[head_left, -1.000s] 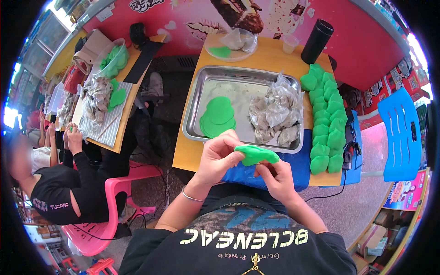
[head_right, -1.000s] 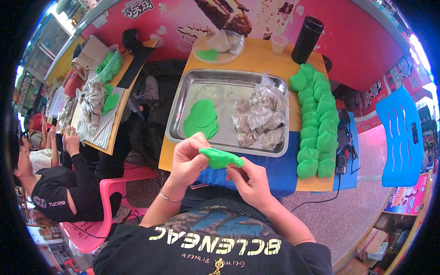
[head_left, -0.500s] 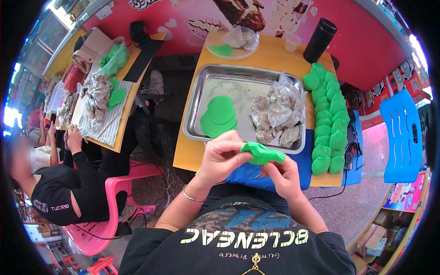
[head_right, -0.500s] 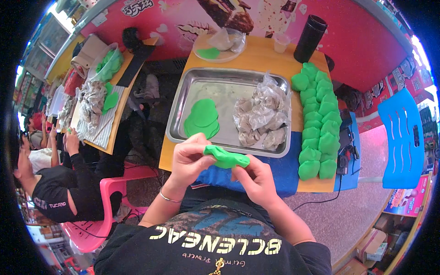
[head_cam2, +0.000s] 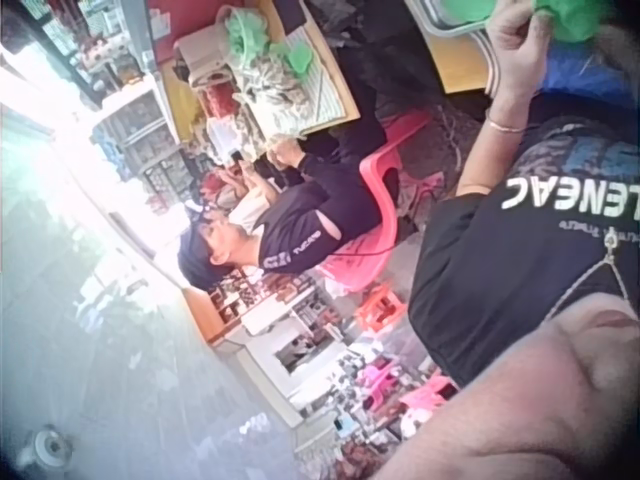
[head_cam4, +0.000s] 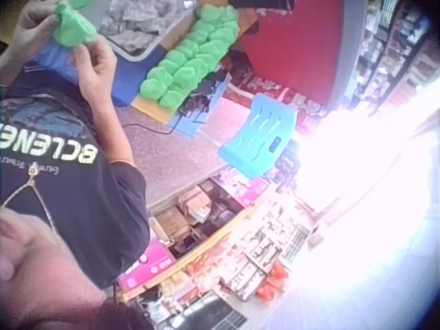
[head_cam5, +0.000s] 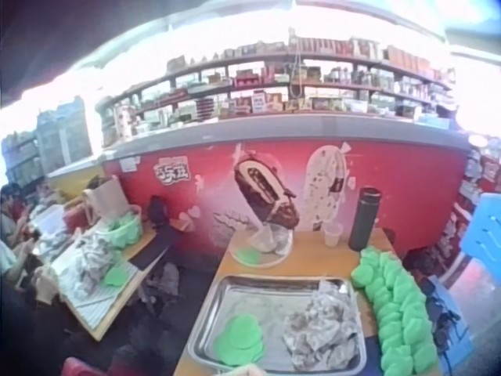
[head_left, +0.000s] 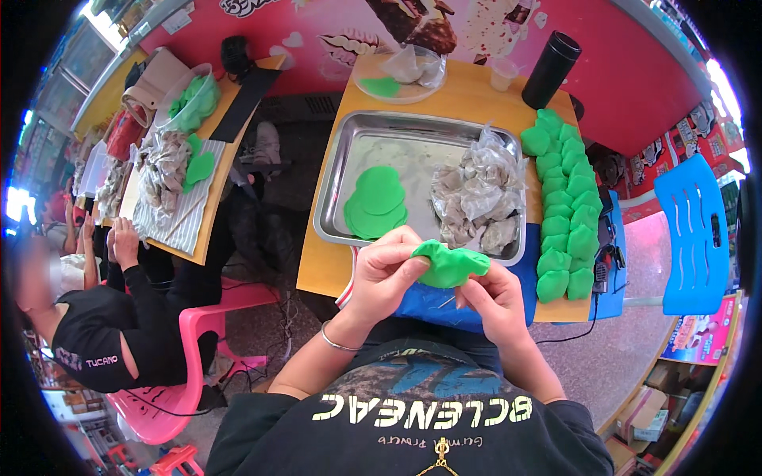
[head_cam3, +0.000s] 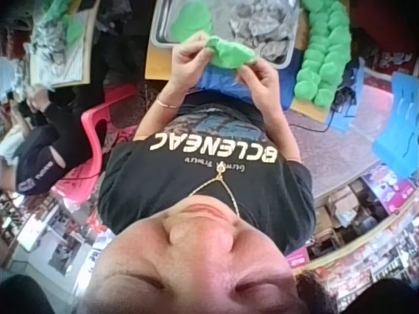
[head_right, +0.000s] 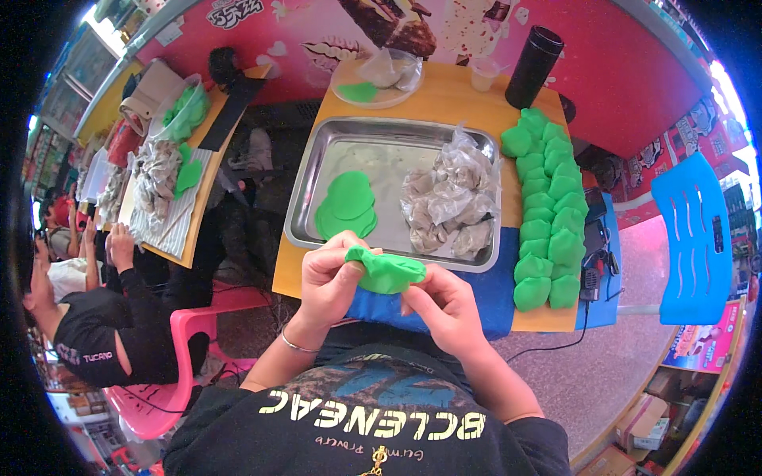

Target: The person assembles dumplings by placing a filling packet onto a green circular wrapper, folding the wrapper around the filling, and sealing it with a wooden stick. The finished dumplings are placed in a row on the table.

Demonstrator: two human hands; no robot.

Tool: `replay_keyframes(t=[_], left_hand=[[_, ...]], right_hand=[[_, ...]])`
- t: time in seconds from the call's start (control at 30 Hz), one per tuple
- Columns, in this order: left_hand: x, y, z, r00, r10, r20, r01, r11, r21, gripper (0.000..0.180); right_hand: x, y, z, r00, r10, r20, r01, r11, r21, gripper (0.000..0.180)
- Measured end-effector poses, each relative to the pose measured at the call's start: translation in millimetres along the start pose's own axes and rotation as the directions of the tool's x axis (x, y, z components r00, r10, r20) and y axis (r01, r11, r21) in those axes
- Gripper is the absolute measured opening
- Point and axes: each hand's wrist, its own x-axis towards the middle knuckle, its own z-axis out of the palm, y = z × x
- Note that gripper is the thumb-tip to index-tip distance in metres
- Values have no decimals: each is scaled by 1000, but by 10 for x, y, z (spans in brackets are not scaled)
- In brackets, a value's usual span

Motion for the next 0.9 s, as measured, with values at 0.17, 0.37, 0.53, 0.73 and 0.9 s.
replay_keyframes(t=[0.17, 0.37, 0.53, 0.73, 0.9], left_hand=[[-4, -16, 38, 1000, -21, -4, 20, 994, -112, 13], [17, 139, 89, 999, 19, -48, -20, 999, -32, 17], [-21, 39, 23, 994, 84, -63, -92, 986, -138, 18], [-28, 79, 124, 989, -5, -151, -29, 975, -221, 15], [-61, -27, 84, 988, 52, -145, -95, 946, -310, 15]], right_hand=[[-31, 53, 32, 996, -67, -54, 75, 986, 150, 14], [-30, 116, -47, 998, -43, 43, 52, 973, -226, 18], [-49, 228, -76, 988, -73, 135, 84, 993, -78, 25], [-70, 268, -10, 995, -70, 65, 73, 996, -43, 31], [-47, 163, 57, 991, -131, 36, 134, 986, -102, 27]])
